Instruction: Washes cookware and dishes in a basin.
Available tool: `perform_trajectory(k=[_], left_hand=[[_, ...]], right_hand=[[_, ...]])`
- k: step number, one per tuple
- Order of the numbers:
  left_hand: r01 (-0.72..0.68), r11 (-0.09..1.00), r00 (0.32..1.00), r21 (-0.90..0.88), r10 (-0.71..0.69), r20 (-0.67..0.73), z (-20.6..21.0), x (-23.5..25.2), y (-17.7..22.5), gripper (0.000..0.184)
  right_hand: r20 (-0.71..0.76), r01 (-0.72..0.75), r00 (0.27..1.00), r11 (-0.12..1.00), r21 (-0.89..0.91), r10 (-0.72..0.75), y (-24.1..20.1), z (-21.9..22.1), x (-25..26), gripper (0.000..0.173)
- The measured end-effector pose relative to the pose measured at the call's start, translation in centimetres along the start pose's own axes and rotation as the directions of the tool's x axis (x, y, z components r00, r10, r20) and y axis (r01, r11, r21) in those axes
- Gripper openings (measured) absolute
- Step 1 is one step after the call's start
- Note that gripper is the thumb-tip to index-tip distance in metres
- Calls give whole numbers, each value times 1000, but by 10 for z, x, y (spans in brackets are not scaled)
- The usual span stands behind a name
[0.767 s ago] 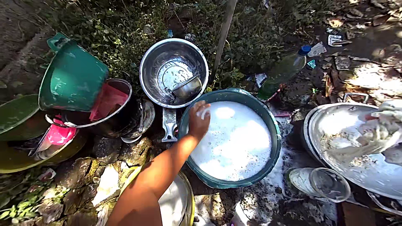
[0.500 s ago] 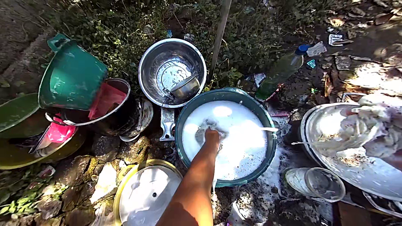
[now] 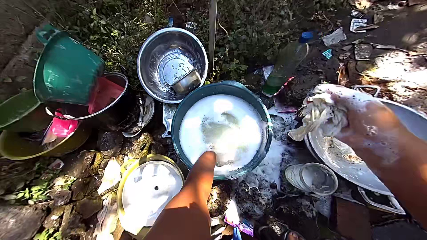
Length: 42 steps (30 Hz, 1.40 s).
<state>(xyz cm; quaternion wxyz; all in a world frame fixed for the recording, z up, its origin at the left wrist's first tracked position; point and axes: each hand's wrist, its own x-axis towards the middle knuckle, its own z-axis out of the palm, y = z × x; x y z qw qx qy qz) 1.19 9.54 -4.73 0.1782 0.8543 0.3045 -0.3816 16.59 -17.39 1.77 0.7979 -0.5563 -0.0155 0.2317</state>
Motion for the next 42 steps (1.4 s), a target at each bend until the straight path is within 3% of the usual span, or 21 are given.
perform_trajectory(k=[5, 7, 10, 13, 15, 18, 20, 22, 26, 28, 29, 30, 32, 33, 34, 36, 38, 40, 42], left_hand=[[76, 965, 988, 253, -107, 111, 29, 36, -21, 45], [90, 961, 987, 260, -122, 107, 37, 44, -18, 49], [-94, 967, 990, 238, 65, 127, 50, 37, -14, 44], [-318, 910, 941, 267, 268, 207, 54, 34, 3, 33], [-339, 927, 930, 161, 305, 203, 51, 39, 11, 38], [-311, 922, 940, -232, 334, 70, 40, 38, 14, 40], [-288, 787, 945, -546, 326, -28, 36, 39, 12, 30], [-242, 525, 946, -816, 316, -78, 31, 38, 14, 25], [-213, 127, 906, -969, 396, -147, 23, 22, 25, 22], [-189, -77, 875, -979, 438, -204, 22, 13, 31, 21], [-151, -177, 865, -973, 453, -217, 21, 7, 33, 22], [-116, -245, 854, -963, 471, -222, 19, 2, 35, 24], [-66, -304, 827, -950, 516, -223, 17, -7, 38, 27], [-50, -317, 808, -947, 545, -225, 19, -10, 40, 28], [-46, -322, 791, -946, 566, -231, 23, -14, 41, 28], [-44, -334, 766, -942, 593, -246, 32, -19, 44, 23], [16, -360, 756, -933, 615, -225, 40, -21, 46, 19], [36, -362, 743, -931, 633, -218, 46, -18, 41, 13], [-6, -362, 751, -932, 614, -243, 45, -16, 37, 13]], right_hand=[[25, -91, 996, 994, 67, 90, 10, 4, 13, 21], [24, -129, 992, 991, 46, 128, 14, 9, 16, 19], [83, -199, 977, 979, 38, 195, 22, 11, 20, 20], [113, -274, 958, 959, 70, 265, 32, 22, 23, 20], [163, -331, 936, 939, 100, 312, 39, 31, 29, 21], [267, -376, 903, 921, 105, 338, 52, 40, 44, 20], [311, -359, 899, 926, 119, 308, 54, 44, 51, 20], [318, -347, 906, 922, 172, 281, 55, 52, 56, 20], [312, -239, 933, 955, 174, 177, 68, 77, 45, 20], [332, 30, 943, 998, -61, -8, 90, 83, 40, 19], [343, 226, 929, 947, -230, -138, 101, 83, 40, 21], [385, 431, 880, 810, -397, -280, 112, 80, 40, 25], [505, 718, 695, 483, -501, -511, 129, 72, 47, 24], [538, 773, 631, 398, -494, -559, 134, 68, 51, 21], [544, 780, 623, 384, -495, -562, 136, 65, 55, 20], [503, 697, 712, 407, -590, -489, 133, 57, 63, 21], [384, 504, 860, 449, -738, -336, 127, 49, 74, 35], [352, 419, 908, 470, -777, -227, 119, 45, 81, 40], [412, 404, 903, 562, -721, -121, 109, 51, 79, 46]])
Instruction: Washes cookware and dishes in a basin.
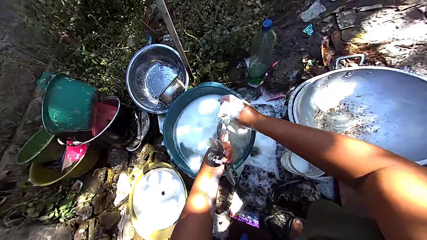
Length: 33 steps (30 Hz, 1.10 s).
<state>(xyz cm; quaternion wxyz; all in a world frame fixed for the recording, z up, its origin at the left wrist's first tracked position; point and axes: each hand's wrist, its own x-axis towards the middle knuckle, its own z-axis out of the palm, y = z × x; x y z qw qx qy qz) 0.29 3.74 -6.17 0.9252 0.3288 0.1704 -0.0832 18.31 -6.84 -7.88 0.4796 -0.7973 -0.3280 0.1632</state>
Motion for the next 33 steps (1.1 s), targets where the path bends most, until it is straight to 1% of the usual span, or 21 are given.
perform_trajectory(k=[3, 5, 6, 7, 8, 10, 12, 14, 15, 16, 17, 18, 19, 21, 24, 25, 27, 29, 30, 32, 33], left_hand=[[-38, 994, 999, 102, 39, 0, -6, -2, 5, 13], [-5, 996, 999, 95, 1, 42, -9, -1, 6, 10], [23, 997, 997, 76, -28, 71, -9, 0, 6, 14], [46, 998, 993, 48, -51, 105, -9, 0, 7, 28], [56, 998, 989, 13, -57, 140, -11, 1, 7, 36], [31, 996, 980, -80, -14, 201, -19, 5, 9, 39], [-49, 984, 981, -173, 80, 175, -23, 7, 14, 38], [-186, 966, 977, -179, 202, 72, -16, 9, 20, 40], [-268, 956, 963, -117, 268, -16, -11, 11, 21, 40], [-336, 942, 933, -2, 333, -134, -3, 13, 21, 36], [-370, 914, 880, 165, 402, -254, 4, 14, 20, 30], [-381, 896, 833, 227, 439, -336, 8, 16, 18, 27], [-396, 892, 790, 216, 451, -414, 10, 18, 16, 25], [-442, 883, 712, 158, 453, -536, 8, 23, 15, 24], [-475, 855, 624, 210, 495, -605, 4, 23, 17, 24], [-473, 846, 602, 247, 515, -610, 4, 22, 18, 25], [-476, 837, 589, 271, 532, -608, 4, 20, 23, 27], [-511, 822, 557, 252, 540, -631, 5, 22, 30, 26], [-518, 821, 542, 241, 532, -650, 7, 23, 32, 24], [-527, 823, 507, 213, 506, -698, 10, 25, 34, 23], [-534, 824, 505, 192, 492, -709, 11, 26, 34, 24]], right_hand=[[93, 41, 995, 999, 28, -43, -23, 8, -13, 33], [99, 77, 993, 994, -72, -70, -25, 8, -12, 24], [101, 88, 992, 981, -172, -72, -23, 3, -6, 21], [90, 52, 995, 966, -252, -30, -19, -4, 2, 21], [31, -31, 999, 979, -204, 38, -14, -13, 7, 23], [-75, -175, 977, 955, 239, 198, -4, -32, 9, 21], [35, -201, 973, 765, 612, 228, -14, -43, 1, 23], [196, -257, 966, 533, 806, 169, -29, -29, -9, 25], [240, -275, 961, 481, 832, 136, -37, -16, -17, 28], [276, -299, 954, 475, 828, 119, -46, -1, -27, 28], [312, -314, 945, 525, 791, 95, -53, 14, -35, 28], [337, -303, 939, 625, 719, 68, -57, 27, -40, 25], [347, -269, 937, 740, 617, 51, -61, 36, -44, 23], [406, -255, 912, 854, 454, 56, -64, 44, -43, 21], [550, -376, 817, 884, 277, 175, -72, 44, -38, 24], [582, -407, 793, 867, 289, 178, -69, 45, -38, 27], [598, -411, 797, 801, 435, 84, -63, 38, -48, 21], [528, -246, 849, 882, 403, -4, -67, 31, -55, 24], [469, -63, 878, 947, 315, -97, -70, 30, -56, 24], [368, 273, 879, 952, 136, -305, -67, 34, -55, 24], [308, 359, 877, 929, 86, -367, -62, 38, -54, 21]])
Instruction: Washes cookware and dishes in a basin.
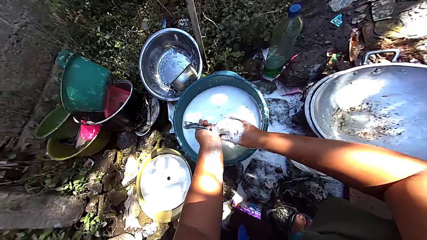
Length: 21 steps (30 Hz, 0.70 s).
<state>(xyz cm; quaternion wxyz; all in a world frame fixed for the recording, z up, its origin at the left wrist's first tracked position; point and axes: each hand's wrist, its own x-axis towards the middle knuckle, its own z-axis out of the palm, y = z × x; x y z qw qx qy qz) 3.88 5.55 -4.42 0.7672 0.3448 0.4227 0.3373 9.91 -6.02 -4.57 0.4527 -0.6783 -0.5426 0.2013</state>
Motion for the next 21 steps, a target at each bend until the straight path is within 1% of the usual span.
perform_trajectory(k=[1, 2, 3, 4, 5, 6, 7, 8, 9, 10, 12, 14, 16, 18, 19, 20, 21], left_hand=[[17, 1000, 1000, -23, -17, -16, 0, 2, -1, 25], [29, 999, 999, -42, -30, -16, -2, 5, 0, 27], [31, 998, 1000, -53, -31, -4, -5, 9, 0, 27], [29, 997, 1000, -73, -28, 10, -9, 14, 0, 26], [23, 995, 1000, -97, -21, 22, -13, 19, -1, 26], [12, 993, 1000, -117, -9, 28, -18, 26, -1, 25], [18, 988, 1000, -155, -15, 19, -23, 33, -1, 27], [31, 982, 999, -186, -32, -1, -26, 40, 1, 29], [42, 977, 998, -210, -49, -29, -28, 44, 3, 28], [52, 972, 996, -229, -69, -63, -28, 48, 5, 25], [55, 971, 992, -232, -80, -100, -28, 53, 9, 19], [81, 979, 992, -188, -97, -77, -35, 56, 13, 14], [133, 980, 991, -146, -132, 18, -43, 53, 15, 23], [185, 978, 974, -92, -169, 153, -45, 41, 7, 23], [210, 977, 955, -36, -197, 223, -43, 29, 1, 28], [233, 972, 931, 28, -231, 283, -39, 18, -6, 37], [244, 965, 911, 96, -262, 318, -33, 7, -12, 43]], right_hand=[[-49, 26, 998, 999, -23, -27, 4, 3, 0, 20], [-81, 16, 997, 1000, 12, -15, 7, 5, 0, 19], [-89, -36, 995, 995, 92, 44, 9, 5, -1, 18], [-68, -132, 986, 966, 223, 151, 10, 4, -2, 18], [-37, -231, 963, 890, 393, 266, 11, 2, -3, 17], [1, -296, 935, 775, 558, 356, 11, 0, -3, 16], [37, -326, 909, 653, 683, 415, 10, -2, -5, 16], [72, -343, 889, 552, 760, 453, 10, -4, -7, 15], [95, -348, 872, 473, 810, 479, 10, -6, -9, 14], [105, -345, 860, 417, 841, 500, 10, -8, -10, 14], [94, -325, 838, 353, 877, 538, 12, -14, -14, 15], [76, -318, 820, 341, 885, 568, 14, -26, -18, 16], [45, -289, 833, 364, 886, 552, 18, -39, -21, 15], [-18, -245, 832, 396, 885, 555, 22, -45, -20, 14], [-58, -232, 822, 426, 874, 566, 22, -45, -19, 15], [-100, -235, 814, 482, 844, 572, 22, -42, -17, 16], [-146, -248, 815, 565, 787, 561, 22, -36, -15, 15]])
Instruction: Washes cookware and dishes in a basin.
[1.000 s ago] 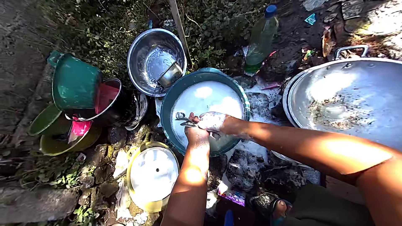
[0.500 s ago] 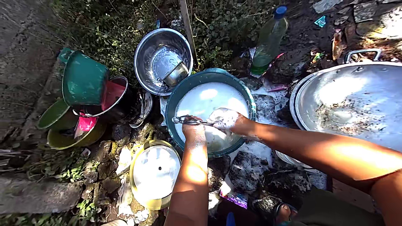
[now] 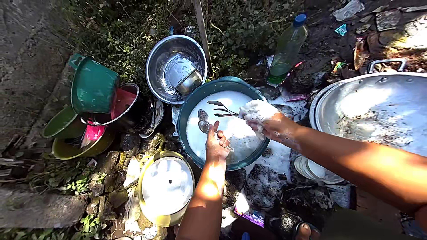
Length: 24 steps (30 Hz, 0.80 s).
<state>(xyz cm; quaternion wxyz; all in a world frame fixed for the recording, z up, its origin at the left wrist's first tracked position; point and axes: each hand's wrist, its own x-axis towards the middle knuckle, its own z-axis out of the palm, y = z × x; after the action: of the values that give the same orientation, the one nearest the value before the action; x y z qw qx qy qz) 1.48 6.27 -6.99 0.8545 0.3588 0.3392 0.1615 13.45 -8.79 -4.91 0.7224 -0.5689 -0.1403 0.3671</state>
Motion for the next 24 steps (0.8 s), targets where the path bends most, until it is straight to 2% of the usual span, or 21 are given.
perform_trajectory(k=[2, 4, 6, 7, 10, 11, 14, 15, 17, 18, 20, 21, 22, 24], left_hand=[[52, 992, 998, 116, -54, 12, 20, -9, -7, 44], [72, 984, 997, 163, -74, 4, 34, -7, -9, 39], [103, 988, 994, 114, -108, 35, 36, -9, -6, 32], [100, 989, 993, 109, -106, 46, 35, -10, -3, 31], [52, 981, 998, 188, -59, 32, 25, -9, 3, 36], [42, 977, 999, 208, -45, 11, 21, -6, 6, 39], [4, 975, 992, 221, 24, -125, 1, 12, 16, 41], [0, 965, 988, 261, 40, -147, -6, 15, 22, 39], [34, 916, 989, 400, 27, -147, -12, 14, 35, 40], [51, 872, 995, 486, -5, -96, -10, 10, 39, 41], [43, 787, 988, 615, -124, 90, -1, -4, 37, 47], [17, 772, 962, 635, -185, 199, 3, -10, 31, 49], [-4, 787, 927, 617, -229, 298, 5, -15, 23, 49], [0, 861, 846, 509, -271, 459, 7, -22, 9, 45]], right_hand=[[2, 139, 989, 941, -309, -145, 12, 12, -2, 13], [161, 386, 915, 686, -617, -370, 22, 23, -12, 19], [339, 578, 785, 416, -702, -518, 40, 29, -13, 20], [383, 606, 763, 371, -704, -520, 46, 29, -14, 20], [425, 576, 807, 385, -722, -410, 46, 24, -27, 26], [448, 597, 792, 377, -708, -415, 43, 22, -32, 26], [553, 737, 666, 329, -590, -501, 23, 15, -43, 23], [581, 758, 647, 337, -558, -494, 10, 12, -47, 23], [590, 749, 662, 387, -538, -462, -18, 8, -48, 22], [570, 714, 700, 423, -558, -430, -30, 7, -46, 20], [446, 544, 838, 538, -644, -315, -40, 2, -35, 13], [421, 540, 841, 499, -678, -340, -36, 0, -26, 12], [429, 574, 813, 415, -706, -395, -31, -3, -15, 13], [375, 571, 786, 344, -745, -492, -18, -10, 6, 19]])
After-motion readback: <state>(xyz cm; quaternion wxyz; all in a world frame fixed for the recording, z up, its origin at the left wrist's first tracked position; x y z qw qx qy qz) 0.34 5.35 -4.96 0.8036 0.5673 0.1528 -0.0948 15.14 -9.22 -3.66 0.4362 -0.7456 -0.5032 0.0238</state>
